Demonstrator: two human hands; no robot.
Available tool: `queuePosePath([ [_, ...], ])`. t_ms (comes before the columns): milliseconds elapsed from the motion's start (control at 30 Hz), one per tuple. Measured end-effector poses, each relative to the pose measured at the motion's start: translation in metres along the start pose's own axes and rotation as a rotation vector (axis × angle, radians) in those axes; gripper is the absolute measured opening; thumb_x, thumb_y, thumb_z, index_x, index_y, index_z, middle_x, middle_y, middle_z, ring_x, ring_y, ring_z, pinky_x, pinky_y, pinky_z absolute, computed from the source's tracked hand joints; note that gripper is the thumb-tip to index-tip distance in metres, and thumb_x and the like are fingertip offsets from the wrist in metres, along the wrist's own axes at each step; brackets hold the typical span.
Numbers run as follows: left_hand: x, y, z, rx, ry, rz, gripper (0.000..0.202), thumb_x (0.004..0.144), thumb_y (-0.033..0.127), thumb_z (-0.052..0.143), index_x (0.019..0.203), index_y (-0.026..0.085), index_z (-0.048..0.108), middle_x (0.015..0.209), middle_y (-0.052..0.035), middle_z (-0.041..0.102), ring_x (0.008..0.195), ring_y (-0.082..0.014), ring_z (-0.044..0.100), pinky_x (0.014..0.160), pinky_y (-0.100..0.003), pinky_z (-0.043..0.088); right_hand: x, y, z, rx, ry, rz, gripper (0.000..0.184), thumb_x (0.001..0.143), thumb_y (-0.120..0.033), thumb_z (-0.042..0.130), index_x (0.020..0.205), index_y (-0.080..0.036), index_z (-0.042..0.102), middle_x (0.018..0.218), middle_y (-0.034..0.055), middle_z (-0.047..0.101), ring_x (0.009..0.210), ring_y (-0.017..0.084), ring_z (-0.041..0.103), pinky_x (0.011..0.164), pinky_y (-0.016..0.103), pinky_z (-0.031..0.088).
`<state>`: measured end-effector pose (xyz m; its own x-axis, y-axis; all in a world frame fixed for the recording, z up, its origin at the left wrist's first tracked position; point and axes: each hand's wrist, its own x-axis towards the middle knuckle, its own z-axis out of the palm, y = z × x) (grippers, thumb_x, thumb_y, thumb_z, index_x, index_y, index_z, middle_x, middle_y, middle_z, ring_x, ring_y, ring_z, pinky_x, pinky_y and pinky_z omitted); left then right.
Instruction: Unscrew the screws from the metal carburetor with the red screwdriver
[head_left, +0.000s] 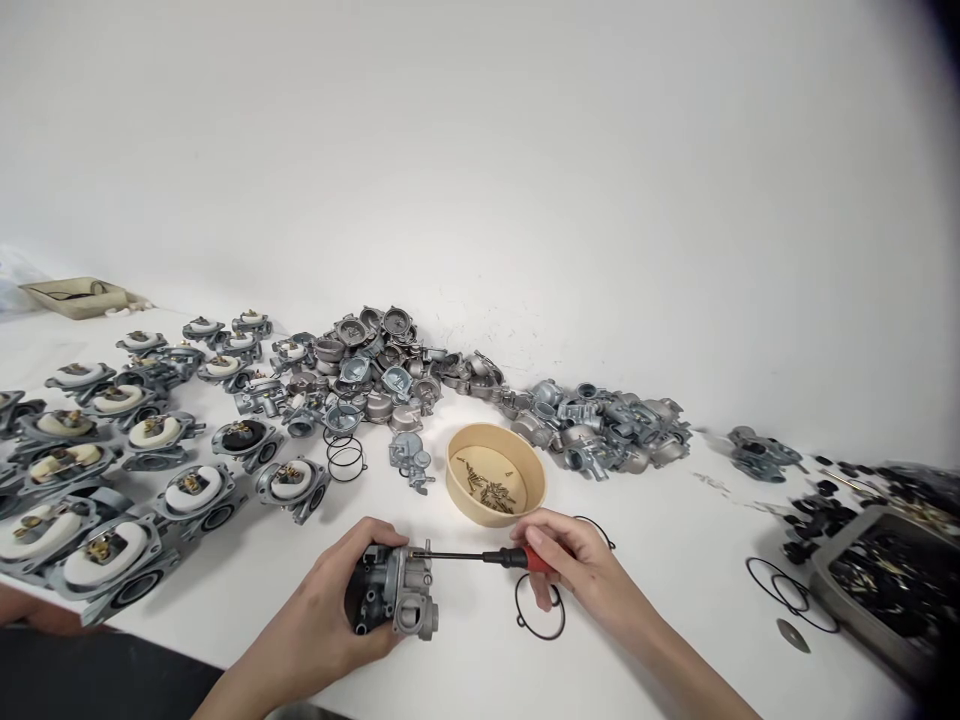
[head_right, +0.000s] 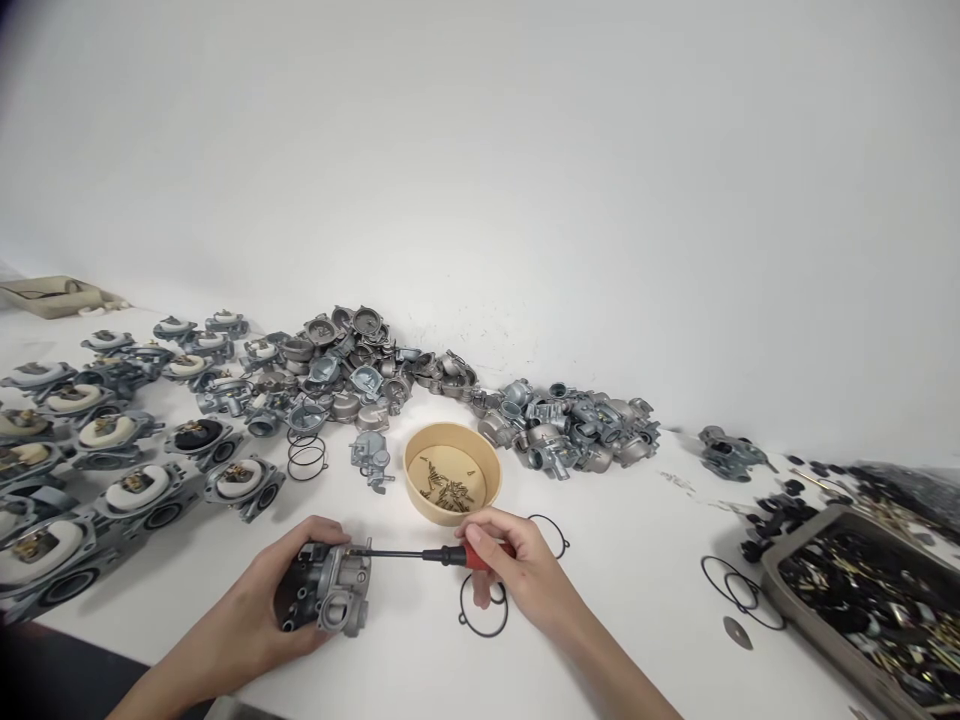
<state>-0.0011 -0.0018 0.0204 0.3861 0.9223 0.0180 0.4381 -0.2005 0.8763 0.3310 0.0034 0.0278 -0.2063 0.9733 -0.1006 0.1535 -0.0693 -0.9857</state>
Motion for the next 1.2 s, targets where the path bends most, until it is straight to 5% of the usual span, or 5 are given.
queuePosePath([
  [300,0.0,-0.001,0.002,-0.021,0.04,0.015,0.057,0.074,0.017,0.075,0.129,0.029,0.061,0.127,-0.0077,0.072,0.098,-0.0256,0.072,0.084,-0.031,0.058,-0.009,-0.009,0.003,0.092,0.033,-0.019,0.046,0.079,-0.054,0.088,0.105,-0.02,0.071,0.069,-0.0035,0.052,0.056,0.011,0.044,0.055,0.026,0.033],
  [500,-0.001,-0.001,0.001,0.009,0.031,0.012,0.06,0.074,0.016,0.074,0.13,0.03,0.062,0.134,-0.0077,0.069,0.112,-0.0291,0.069,0.093,-0.034,0.057,-0.009,-0.009,0.003,0.117,0.064,-0.04,0.045,0.078,-0.053,0.089,0.104,-0.019,0.074,0.089,0.0014,0.06,0.054,0.008,0.045,0.053,0.025,0.034],
  [1000,0.0,-0.003,0.002,-0.026,0.017,-0.003,0.06,0.074,0.016,0.072,0.131,0.031,0.059,0.14,-0.0082,0.065,0.12,-0.0311,0.065,0.096,-0.037,0.054,0.0,0.002,-0.003,0.028,0.038,-0.026,0.046,0.092,-0.064,0.073,0.104,-0.019,0.072,0.071,-0.0033,0.061,0.042,0.006,0.038,0.06,0.034,0.051],
  [1200,-0.001,-0.002,0.002,-0.042,0.0,-0.025,0.06,0.076,0.017,0.073,0.132,0.031,0.059,0.134,-0.0062,0.066,0.111,-0.0277,0.068,0.092,-0.034,0.054,0.004,0.007,-0.002,-0.038,0.059,0.009,0.06,0.095,-0.076,0.059,0.1,-0.017,0.071,0.06,-0.0028,0.058,0.043,0.008,0.035,0.048,0.026,0.034],
])
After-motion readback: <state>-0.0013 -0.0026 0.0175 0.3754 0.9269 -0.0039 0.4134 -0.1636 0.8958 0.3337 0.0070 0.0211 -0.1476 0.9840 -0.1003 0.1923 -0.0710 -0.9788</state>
